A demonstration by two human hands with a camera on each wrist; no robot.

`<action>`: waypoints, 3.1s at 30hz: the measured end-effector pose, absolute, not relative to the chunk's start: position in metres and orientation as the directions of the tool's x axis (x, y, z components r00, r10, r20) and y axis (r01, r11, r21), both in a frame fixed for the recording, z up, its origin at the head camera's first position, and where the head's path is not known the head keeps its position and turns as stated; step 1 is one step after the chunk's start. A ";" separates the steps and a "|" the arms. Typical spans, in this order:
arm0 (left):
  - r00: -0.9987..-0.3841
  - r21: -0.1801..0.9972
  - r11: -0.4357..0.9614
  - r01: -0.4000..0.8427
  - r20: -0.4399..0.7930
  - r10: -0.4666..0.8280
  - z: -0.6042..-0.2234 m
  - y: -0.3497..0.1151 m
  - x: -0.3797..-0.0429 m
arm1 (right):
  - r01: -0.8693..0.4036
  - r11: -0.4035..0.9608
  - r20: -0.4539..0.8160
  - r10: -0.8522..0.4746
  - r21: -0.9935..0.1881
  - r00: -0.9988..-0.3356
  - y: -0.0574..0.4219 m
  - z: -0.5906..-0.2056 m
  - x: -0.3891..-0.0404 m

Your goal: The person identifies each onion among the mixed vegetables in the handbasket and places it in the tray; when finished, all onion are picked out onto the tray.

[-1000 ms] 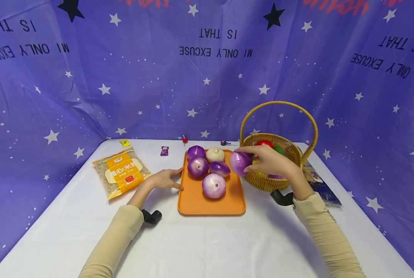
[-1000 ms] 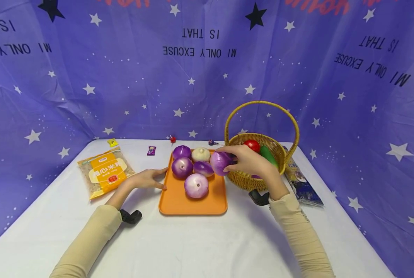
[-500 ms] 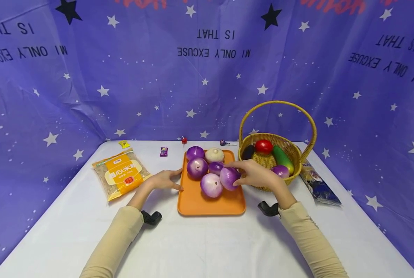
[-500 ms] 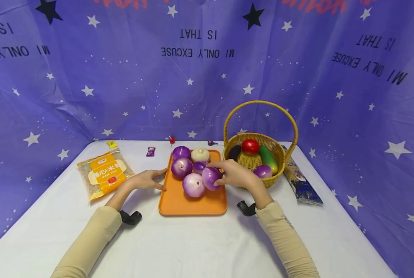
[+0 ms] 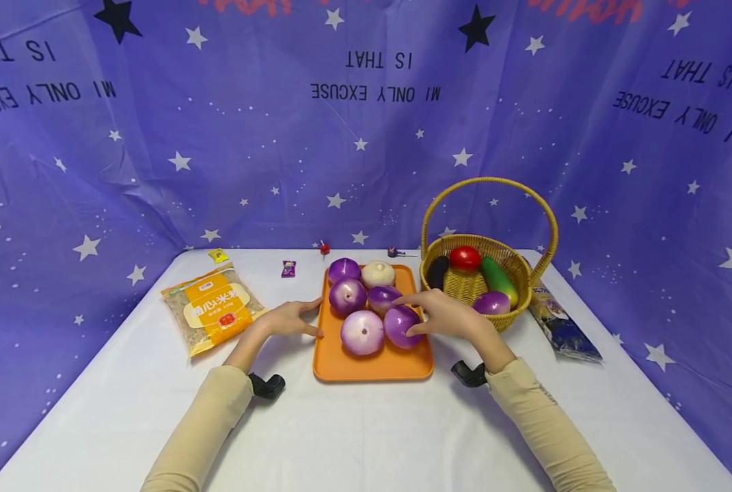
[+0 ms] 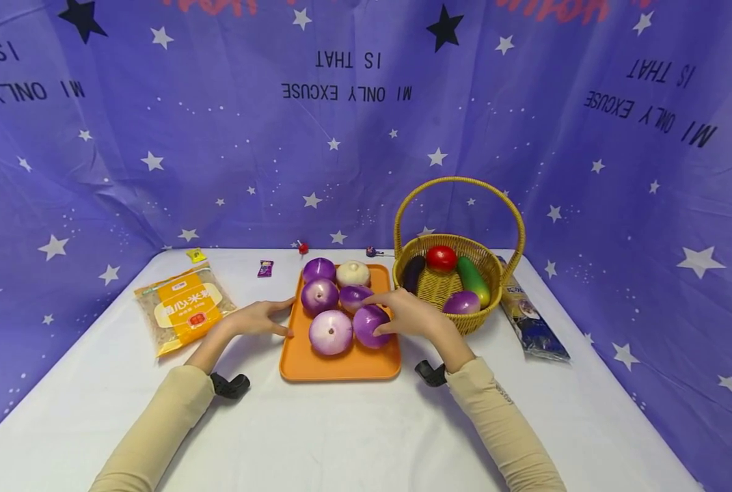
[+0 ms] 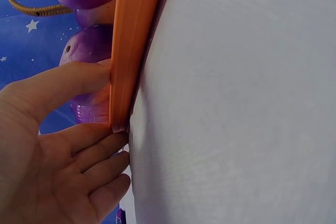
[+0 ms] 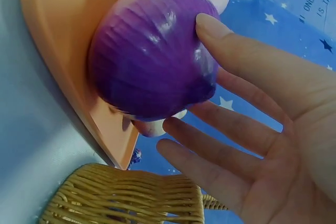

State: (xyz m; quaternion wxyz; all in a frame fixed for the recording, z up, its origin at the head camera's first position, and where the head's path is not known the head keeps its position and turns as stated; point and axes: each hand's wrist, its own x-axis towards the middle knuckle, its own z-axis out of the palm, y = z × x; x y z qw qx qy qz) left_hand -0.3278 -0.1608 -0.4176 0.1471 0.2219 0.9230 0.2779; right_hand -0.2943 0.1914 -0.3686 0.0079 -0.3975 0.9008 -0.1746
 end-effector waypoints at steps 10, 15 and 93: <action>-0.860 0.575 0.751 0.324 -0.151 0.487 -0.419 -0.162 -0.329 | -0.707 0.634 0.109 -0.715 -0.315 -0.690 0.189 -0.366 -0.293; -0.860 0.583 0.744 0.326 -0.145 0.490 -0.417 -0.162 -0.327 | -0.705 0.635 0.133 -0.706 -0.315 -0.696 0.193 -0.361 -0.289; -0.855 0.584 0.731 0.352 -0.117 0.505 -0.419 -0.162 -0.326 | -0.580 0.811 -0.327 -0.569 -0.074 -0.755 0.304 -0.319 -0.335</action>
